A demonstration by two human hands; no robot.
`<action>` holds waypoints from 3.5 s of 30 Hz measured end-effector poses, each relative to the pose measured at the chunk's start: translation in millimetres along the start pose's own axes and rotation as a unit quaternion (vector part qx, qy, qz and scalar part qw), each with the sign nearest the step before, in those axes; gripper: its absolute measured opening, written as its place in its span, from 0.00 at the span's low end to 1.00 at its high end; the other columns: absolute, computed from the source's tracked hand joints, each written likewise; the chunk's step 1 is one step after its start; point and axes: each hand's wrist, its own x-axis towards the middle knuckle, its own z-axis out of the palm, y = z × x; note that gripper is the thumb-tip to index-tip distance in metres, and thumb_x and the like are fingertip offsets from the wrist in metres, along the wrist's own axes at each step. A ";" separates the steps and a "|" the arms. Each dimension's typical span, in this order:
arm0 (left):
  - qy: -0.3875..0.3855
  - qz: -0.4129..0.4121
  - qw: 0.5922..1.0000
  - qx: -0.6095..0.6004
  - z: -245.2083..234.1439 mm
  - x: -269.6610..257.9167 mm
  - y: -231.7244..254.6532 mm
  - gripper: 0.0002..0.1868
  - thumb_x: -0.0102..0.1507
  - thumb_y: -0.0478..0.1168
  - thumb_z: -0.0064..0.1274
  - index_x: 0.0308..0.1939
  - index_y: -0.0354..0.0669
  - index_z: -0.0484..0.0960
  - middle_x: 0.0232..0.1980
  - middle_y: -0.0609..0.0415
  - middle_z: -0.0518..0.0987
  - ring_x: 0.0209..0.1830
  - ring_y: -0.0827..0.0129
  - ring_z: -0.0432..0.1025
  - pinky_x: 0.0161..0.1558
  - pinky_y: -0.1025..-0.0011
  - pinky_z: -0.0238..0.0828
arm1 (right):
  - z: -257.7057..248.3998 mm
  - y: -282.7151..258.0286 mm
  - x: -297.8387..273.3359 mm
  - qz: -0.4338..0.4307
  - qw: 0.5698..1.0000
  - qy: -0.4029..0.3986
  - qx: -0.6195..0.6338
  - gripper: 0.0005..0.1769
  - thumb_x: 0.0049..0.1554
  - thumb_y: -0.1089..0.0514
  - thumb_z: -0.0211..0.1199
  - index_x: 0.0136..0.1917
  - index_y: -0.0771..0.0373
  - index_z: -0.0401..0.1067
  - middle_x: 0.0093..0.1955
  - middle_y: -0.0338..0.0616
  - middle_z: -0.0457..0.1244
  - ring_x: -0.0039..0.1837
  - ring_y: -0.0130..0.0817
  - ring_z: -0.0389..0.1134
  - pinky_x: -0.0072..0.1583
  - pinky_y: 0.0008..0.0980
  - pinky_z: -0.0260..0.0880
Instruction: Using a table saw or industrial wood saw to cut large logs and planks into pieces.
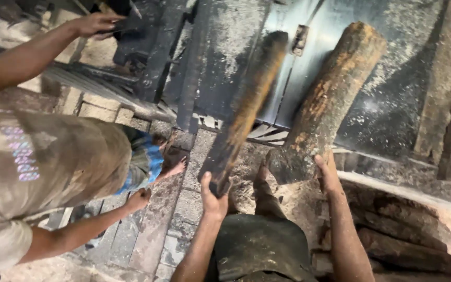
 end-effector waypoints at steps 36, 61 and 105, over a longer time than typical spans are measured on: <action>-0.177 -0.032 0.815 0.552 -35.0 -14.9 -57.1 0.44 0.49 0.48 0.74 0.63 0.30 0.74 0.50 0.49 0.85 0.48 0.69 0.80 0.52 0.69 0.78 | 74.4 37.2 -128.0 0.069 0.997 0.030 -0.013 0.59 0.49 0.41 0.72 0.84 0.61 0.46 0.80 0.52 0.54 0.78 0.43 0.55 0.74 0.41 0.56; -0.123 -0.002 0.797 0.592 5.7 -3.9 -52.0 0.42 0.50 0.52 0.74 0.63 0.35 0.79 0.51 0.50 0.87 0.49 0.70 0.81 0.54 0.72 0.77 | 93.4 0.8 -93.6 0.044 0.997 0.047 -0.040 0.55 0.52 0.53 0.69 0.83 0.67 0.42 0.81 0.55 0.50 0.78 0.42 0.53 0.75 0.37 0.52; -0.098 0.006 0.791 0.604 87.9 42.0 -51.7 0.39 0.52 0.49 0.72 0.65 0.42 0.79 0.47 0.51 0.89 0.44 0.74 0.81 0.50 0.72 0.77 | 96.8 -44.8 -19.4 -0.024 0.992 0.100 -0.076 0.47 0.52 0.57 0.71 0.79 0.70 0.55 0.76 0.57 0.59 0.74 0.42 0.60 0.74 0.39 0.58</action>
